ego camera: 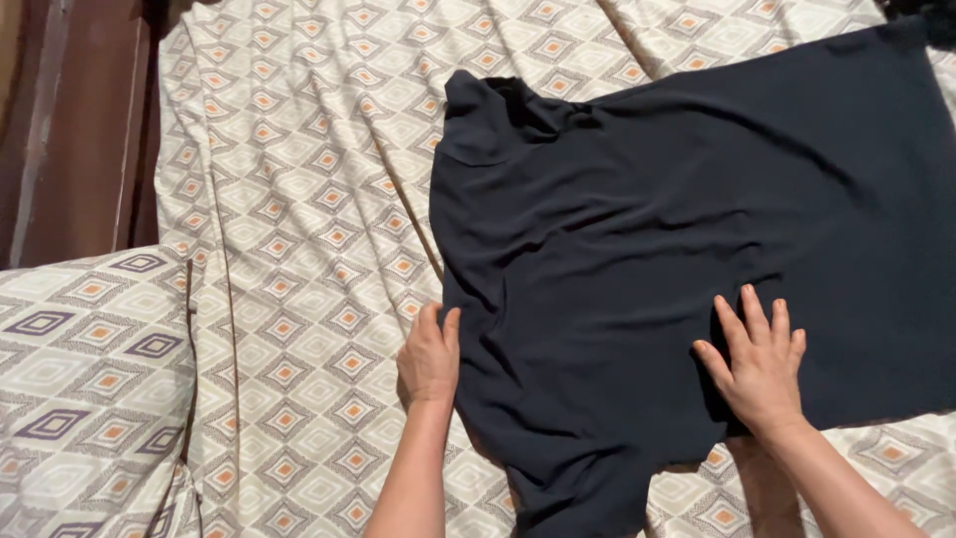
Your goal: The person folds a pair of trousers on a bed and places them onto a hanger, then spreads a shirt flat on the bed and smooths it with their hands before gathering it to be hung.
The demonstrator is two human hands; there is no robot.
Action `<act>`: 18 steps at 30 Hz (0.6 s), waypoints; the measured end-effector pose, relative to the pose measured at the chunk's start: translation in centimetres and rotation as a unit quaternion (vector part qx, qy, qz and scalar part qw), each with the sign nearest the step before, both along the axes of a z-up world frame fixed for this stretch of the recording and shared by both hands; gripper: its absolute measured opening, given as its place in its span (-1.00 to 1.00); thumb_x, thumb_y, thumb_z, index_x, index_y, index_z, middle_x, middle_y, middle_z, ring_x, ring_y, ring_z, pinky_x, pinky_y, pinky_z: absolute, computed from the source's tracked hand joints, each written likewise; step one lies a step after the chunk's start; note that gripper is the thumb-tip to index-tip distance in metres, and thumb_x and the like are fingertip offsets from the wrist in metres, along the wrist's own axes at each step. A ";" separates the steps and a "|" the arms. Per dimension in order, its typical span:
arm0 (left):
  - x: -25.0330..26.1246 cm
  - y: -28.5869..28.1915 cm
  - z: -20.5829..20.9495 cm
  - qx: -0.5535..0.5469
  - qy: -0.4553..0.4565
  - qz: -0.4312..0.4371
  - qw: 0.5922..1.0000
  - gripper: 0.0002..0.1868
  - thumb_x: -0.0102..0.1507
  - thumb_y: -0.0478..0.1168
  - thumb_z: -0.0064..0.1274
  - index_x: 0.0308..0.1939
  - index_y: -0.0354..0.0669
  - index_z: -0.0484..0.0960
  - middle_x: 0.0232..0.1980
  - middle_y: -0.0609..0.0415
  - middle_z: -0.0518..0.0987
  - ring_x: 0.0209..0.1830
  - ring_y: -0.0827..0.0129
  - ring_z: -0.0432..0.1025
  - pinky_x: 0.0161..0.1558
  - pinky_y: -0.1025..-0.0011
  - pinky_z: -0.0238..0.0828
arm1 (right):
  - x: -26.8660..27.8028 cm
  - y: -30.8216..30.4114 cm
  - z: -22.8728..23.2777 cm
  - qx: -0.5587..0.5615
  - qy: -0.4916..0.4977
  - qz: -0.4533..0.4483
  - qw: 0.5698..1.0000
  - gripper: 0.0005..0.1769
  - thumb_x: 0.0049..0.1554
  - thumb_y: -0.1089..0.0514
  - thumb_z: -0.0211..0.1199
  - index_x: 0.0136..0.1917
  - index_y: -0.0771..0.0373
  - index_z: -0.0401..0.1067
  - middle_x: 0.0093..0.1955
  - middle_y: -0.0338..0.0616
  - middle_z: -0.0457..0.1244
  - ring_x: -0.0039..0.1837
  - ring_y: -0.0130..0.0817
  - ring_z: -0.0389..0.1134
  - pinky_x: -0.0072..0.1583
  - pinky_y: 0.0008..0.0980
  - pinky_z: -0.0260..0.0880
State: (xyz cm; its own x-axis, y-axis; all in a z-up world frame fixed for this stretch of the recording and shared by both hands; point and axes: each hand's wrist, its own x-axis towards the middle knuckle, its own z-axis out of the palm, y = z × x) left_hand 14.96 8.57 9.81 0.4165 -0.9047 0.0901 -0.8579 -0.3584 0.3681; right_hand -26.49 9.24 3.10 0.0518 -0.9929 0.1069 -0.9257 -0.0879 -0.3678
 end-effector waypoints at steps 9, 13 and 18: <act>3.0 3.6 0.0 -0.012 0.022 0.091 0.996 -0.70 0.36 0.06 -0.01 -0.11 -0.07 0.63 -0.17 -0.05 0.68 -0.19 -0.05 0.56 -0.19 0.05 0.46 | -0.7 -2.3 1.4 0.004 -0.019 0.005 1.000 -0.24 0.16 -0.24 0.13 0.56 0.01 0.20 0.71 -0.03 -0.08 0.70 0.13 -0.17 0.46 0.55 -0.26; 3.3 2.5 0.8 -0.032 0.044 0.074 0.996 -0.75 0.37 -0.05 -0.04 -0.09 -0.11 0.62 -0.07 -0.03 0.65 -0.11 0.00 0.54 -0.12 0.10 0.45 | -2.3 -5.5 0.9 -0.023 -0.004 -0.016 1.000 -0.23 0.19 -0.24 0.12 0.59 0.01 0.18 0.73 -0.06 -0.08 0.73 0.13 -0.16 0.50 0.56 -0.25; 4.5 -5.1 2.0 -0.112 0.083 0.004 0.990 -0.76 0.38 -0.14 -0.04 -0.03 -0.19 0.63 -0.01 -0.11 0.61 -0.04 -0.04 0.52 -0.04 0.13 0.44 | -4.6 -12.0 0.1 -0.040 -0.006 -0.042 0.998 -0.20 0.22 -0.24 0.12 0.64 0.03 0.14 0.76 0.02 -0.13 0.74 0.19 -0.24 0.49 0.58 -0.36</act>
